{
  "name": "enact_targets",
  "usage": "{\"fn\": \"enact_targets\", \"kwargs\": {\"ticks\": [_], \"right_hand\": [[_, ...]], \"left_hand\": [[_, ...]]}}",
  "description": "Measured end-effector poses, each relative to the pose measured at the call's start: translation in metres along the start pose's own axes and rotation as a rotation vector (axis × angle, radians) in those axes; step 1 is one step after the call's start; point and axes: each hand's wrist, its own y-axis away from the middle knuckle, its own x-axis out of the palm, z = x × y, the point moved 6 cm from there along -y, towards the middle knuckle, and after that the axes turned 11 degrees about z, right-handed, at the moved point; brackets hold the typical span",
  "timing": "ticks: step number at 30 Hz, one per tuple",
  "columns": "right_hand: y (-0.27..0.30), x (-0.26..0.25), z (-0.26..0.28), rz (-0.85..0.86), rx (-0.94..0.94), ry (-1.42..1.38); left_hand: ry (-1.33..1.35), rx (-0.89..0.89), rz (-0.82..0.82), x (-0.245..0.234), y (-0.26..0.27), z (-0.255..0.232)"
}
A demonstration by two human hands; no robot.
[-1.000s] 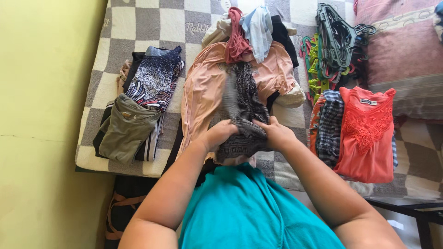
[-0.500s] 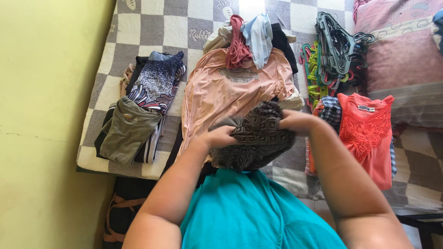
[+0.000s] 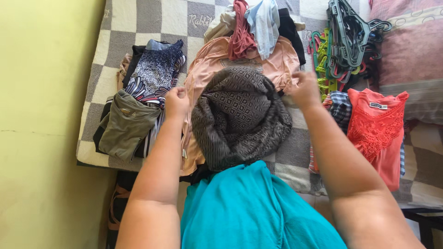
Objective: The person folds several garments one by one on a bed, including a black top, a red top, a patterned top, a dark patterned top, a peach top, a maroon top, and a light blue top. Each item is smoothed, folded, and placed into a growing stack.
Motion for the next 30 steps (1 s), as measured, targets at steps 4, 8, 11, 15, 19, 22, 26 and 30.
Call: {"fn": "enact_targets", "kwargs": {"ticks": [4, 8, 11, 15, 19, 22, 26, 30], "right_hand": [[0.023, 0.090, -0.010, 0.438, 0.081, -0.098], [0.065, 0.182, -0.010, 0.704, -0.166, 0.022], [0.113, 0.235, -0.027, 0.957, -0.192, 0.200], [0.156, 0.242, -0.069, 1.334, 0.134, 0.357], [0.167, 0.223, -0.090, 1.378, 0.580, 0.228], [0.149, 0.224, -0.084, 1.181, 0.692, -0.099], [0.122, 0.226, -0.053, 0.948, 0.197, -0.275], [0.132, 0.244, -0.028, 0.999, -0.065, 0.258]], "left_hand": [[0.179, -0.003, 0.260, 0.079, 0.017, 0.028], [0.018, -0.027, 0.581, 0.161, 0.063, 0.025], [-0.439, -0.063, 0.765, 0.192, 0.100, 0.024], [-0.916, 0.041, 0.776, 0.188, 0.116, 0.008], [-0.663, -0.423, 0.951, 0.175, 0.115, 0.029], [-0.706, -0.477, 0.988, 0.173, 0.111, 0.042], [-0.951, -0.195, 0.979, 0.185, 0.119, 0.044], [-0.935, 0.377, 0.937, 0.192, 0.139, 0.015]]}}
